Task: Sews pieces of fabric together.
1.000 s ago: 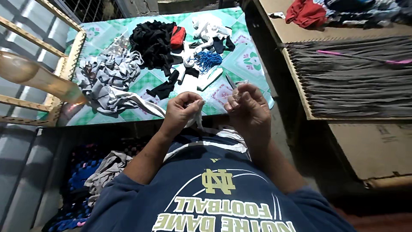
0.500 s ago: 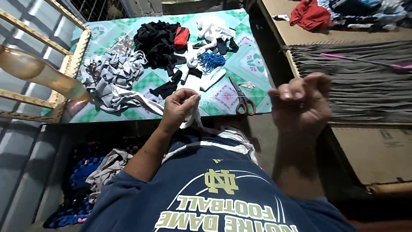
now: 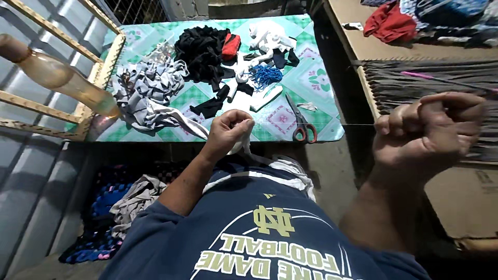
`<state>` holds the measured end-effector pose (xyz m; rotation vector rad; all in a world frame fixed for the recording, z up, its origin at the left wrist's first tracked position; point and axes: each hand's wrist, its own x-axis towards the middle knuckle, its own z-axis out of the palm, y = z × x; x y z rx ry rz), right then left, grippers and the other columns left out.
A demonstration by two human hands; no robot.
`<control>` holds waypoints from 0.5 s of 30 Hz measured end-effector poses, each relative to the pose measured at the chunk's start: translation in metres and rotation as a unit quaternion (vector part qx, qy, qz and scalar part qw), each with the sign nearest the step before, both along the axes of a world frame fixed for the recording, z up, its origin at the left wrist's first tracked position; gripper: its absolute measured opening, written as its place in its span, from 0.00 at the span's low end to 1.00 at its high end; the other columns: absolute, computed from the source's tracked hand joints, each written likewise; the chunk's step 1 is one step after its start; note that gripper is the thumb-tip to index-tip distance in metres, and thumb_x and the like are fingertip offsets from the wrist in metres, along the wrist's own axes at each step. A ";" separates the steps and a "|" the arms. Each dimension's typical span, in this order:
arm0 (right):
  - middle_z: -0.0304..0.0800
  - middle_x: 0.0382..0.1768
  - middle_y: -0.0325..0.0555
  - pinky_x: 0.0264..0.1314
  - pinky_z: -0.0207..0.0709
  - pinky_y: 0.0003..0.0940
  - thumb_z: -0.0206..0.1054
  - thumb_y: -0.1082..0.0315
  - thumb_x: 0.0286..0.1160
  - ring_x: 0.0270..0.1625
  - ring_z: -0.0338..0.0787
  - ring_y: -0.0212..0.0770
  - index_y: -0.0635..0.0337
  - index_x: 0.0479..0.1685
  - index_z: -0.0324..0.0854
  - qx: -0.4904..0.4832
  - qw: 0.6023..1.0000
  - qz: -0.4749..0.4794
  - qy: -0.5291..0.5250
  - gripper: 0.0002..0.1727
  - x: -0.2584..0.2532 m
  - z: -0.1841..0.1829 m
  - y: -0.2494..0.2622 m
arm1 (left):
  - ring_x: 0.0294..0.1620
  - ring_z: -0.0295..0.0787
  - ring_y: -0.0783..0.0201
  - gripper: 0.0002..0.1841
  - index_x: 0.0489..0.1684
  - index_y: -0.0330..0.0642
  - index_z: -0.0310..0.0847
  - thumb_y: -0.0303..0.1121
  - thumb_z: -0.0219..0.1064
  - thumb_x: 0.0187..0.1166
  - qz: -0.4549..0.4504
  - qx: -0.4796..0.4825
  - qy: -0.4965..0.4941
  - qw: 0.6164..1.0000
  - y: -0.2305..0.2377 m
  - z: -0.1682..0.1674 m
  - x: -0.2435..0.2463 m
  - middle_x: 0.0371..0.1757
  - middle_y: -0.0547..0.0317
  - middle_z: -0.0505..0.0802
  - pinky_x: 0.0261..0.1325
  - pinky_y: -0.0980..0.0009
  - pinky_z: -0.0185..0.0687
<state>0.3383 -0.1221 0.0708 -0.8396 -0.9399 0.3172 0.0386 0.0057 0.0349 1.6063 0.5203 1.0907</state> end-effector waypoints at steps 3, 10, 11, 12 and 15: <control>0.72 0.18 0.28 0.23 0.76 0.22 0.46 0.74 0.86 0.17 0.73 0.28 0.47 0.46 0.77 0.009 1.000 -0.002 -0.004 0.14 -0.006 0.003 -0.001 | 0.31 0.82 0.78 0.04 0.43 0.36 0.87 0.24 0.67 0.79 -0.009 0.000 0.004 1.000 0.000 0.001 -0.002 0.36 0.65 0.90 0.35 0.81 0.80; 0.77 0.22 0.23 0.27 0.76 0.21 0.52 0.70 0.86 0.20 0.75 0.23 0.42 0.50 0.81 -0.017 0.995 0.092 -0.036 0.13 -0.042 -0.001 0.008 | 0.37 0.83 0.78 0.05 0.44 0.35 0.87 0.24 0.66 0.79 -0.032 0.033 0.009 0.999 -0.006 0.003 0.005 0.41 0.64 0.89 0.42 0.82 0.82; 0.77 0.23 0.23 0.27 0.76 0.20 0.52 0.70 0.86 0.21 0.75 0.23 0.43 0.51 0.82 -0.017 0.994 0.102 -0.041 0.13 -0.046 -0.003 0.010 | 0.37 0.83 0.78 0.05 0.43 0.35 0.87 0.24 0.66 0.79 -0.033 0.032 0.008 0.999 -0.007 0.003 0.005 0.41 0.64 0.89 0.41 0.81 0.82; 0.78 0.24 0.24 0.28 0.75 0.20 0.53 0.71 0.85 0.21 0.75 0.23 0.45 0.52 0.82 -0.018 0.993 0.103 -0.045 0.13 -0.049 -0.006 0.013 | 0.37 0.83 0.78 0.05 0.44 0.35 0.87 0.24 0.66 0.80 -0.031 0.031 0.007 0.999 -0.008 0.004 0.005 0.41 0.64 0.89 0.41 0.81 0.82; 0.78 0.27 0.23 0.30 0.77 0.19 0.53 0.70 0.86 0.23 0.77 0.22 0.45 0.54 0.80 -0.042 0.991 0.090 -0.091 0.12 -0.047 -0.005 0.016 | 0.37 0.83 0.78 0.05 0.45 0.36 0.87 0.25 0.65 0.81 -0.030 0.022 -0.001 0.999 -0.005 0.005 -0.001 0.41 0.65 0.89 0.41 0.81 0.82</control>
